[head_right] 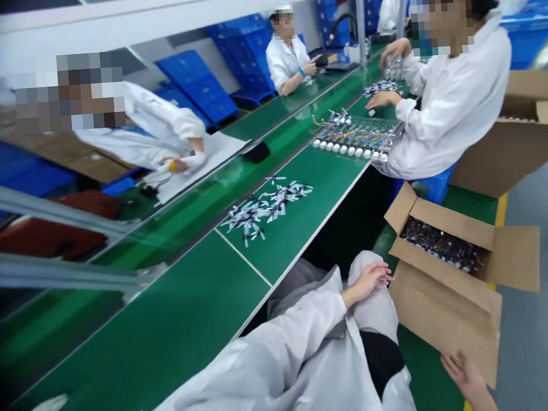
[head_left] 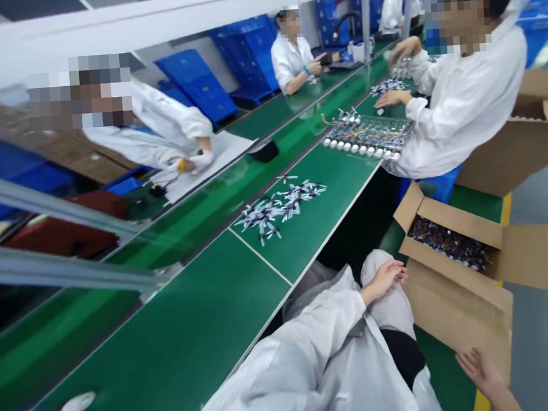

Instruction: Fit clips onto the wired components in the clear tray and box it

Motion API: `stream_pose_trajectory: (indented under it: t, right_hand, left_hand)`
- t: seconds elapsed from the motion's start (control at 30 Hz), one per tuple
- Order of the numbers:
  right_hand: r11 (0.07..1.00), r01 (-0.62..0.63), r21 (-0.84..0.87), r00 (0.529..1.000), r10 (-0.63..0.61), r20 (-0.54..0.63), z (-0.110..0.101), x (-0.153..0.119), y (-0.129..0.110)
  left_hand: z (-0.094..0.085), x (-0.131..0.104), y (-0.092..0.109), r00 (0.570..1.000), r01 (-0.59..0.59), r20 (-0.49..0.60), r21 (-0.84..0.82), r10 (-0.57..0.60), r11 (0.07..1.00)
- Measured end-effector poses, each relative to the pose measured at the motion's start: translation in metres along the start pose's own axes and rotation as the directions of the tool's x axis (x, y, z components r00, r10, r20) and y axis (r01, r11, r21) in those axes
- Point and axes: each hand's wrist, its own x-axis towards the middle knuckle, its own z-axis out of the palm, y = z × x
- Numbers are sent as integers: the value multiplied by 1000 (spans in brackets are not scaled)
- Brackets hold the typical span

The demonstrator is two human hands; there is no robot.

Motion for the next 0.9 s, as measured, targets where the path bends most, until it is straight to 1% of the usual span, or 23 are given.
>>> stream_pose_trajectory:
  t: [0.07,0.1,0.17,0.23,0.27,0.3,0.33,0.37,0.4,0.43,0.47,0.5,0.53,0.57,0.6,0.63,0.67,0.7,0.77,0.8,0.83,0.87,0.9]
  right_hand:
    - [998,33,-50,999,-34,-21,7,5,2]
    - [997,36,-63,999,-36,1,15,9,0]
    - [997,0,-76,996,7,89,42,16,-13]
    - [994,-30,-109,988,46,149,80,21,-34]
    - [988,2,-154,986,23,163,103,23,-46]
    - [976,70,-208,982,-31,184,127,24,-59]
    - [951,163,-262,971,-108,215,153,25,-73]
    - [907,270,-322,948,-192,255,180,26,-86]
    - [840,382,-385,912,-276,303,208,26,-99]
    - [749,488,-448,866,-353,355,236,25,-110]
    - [638,588,-498,807,-421,414,265,24,-119]
    - [517,677,-525,736,-475,482,291,22,-126]
    - [402,745,-533,666,-502,552,316,19,-131]
    - [304,792,-529,605,-505,615,337,15,-133]
    - [223,822,-524,560,-491,668,355,12,-134]
    - [158,835,-527,535,-461,708,368,9,-133]
    - [109,838,-535,526,-425,737,378,6,-132]
    - [76,835,-545,527,-392,754,384,5,-131]
    - [57,834,-549,531,-359,768,387,3,-129]
    - [61,835,-547,530,-356,770,386,4,-130]
    - [64,837,-544,527,-363,768,384,5,-131]
    - [64,835,-547,525,-394,755,382,6,-132]
    - [69,831,-552,522,-440,731,380,8,-134]
  left_hand:
    - [-8,-16,3,1000,-22,16,17,22,1000]
    - [-13,-25,4,999,-35,24,29,35,999]
    - [-28,-47,7,997,-69,32,59,68,996]
    - [-49,-74,12,994,-111,6,81,111,991]
    - [-62,-89,16,991,-134,-9,108,136,985]
    - [-77,-105,19,986,-160,-11,175,165,971]
    - [-92,-123,22,981,-186,-2,287,195,940]
    - [-107,-141,25,975,-203,10,432,220,878]
    - [-121,-160,27,973,-198,22,592,230,781]
    - [-135,-177,28,975,-162,19,736,219,657]
    - [-147,-193,27,982,-95,-8,839,187,535]
    - [-156,-207,25,988,-19,-51,896,146,443]
    - [-164,-218,22,991,47,-91,927,101,372]
    - [-170,-225,18,991,93,-118,942,60,321]
    - [-173,-230,14,991,115,-129,950,27,290]
    - [-174,-231,11,991,124,-131,954,9,274]
    - [-173,-230,10,991,126,-131,956,1,266]
    - [-171,-229,10,991,130,-134,956,-5,262]
    - [-162,-229,20,992,123,-129,952,3,282]
    - [-157,-232,30,995,81,-95,947,32,310]
    - [-152,-239,44,996,10,-42,938,83,347]
    - [-147,-249,60,987,-83,23,917,157,390]
    - [-144,-262,79,967,-197,104,885,233,423]
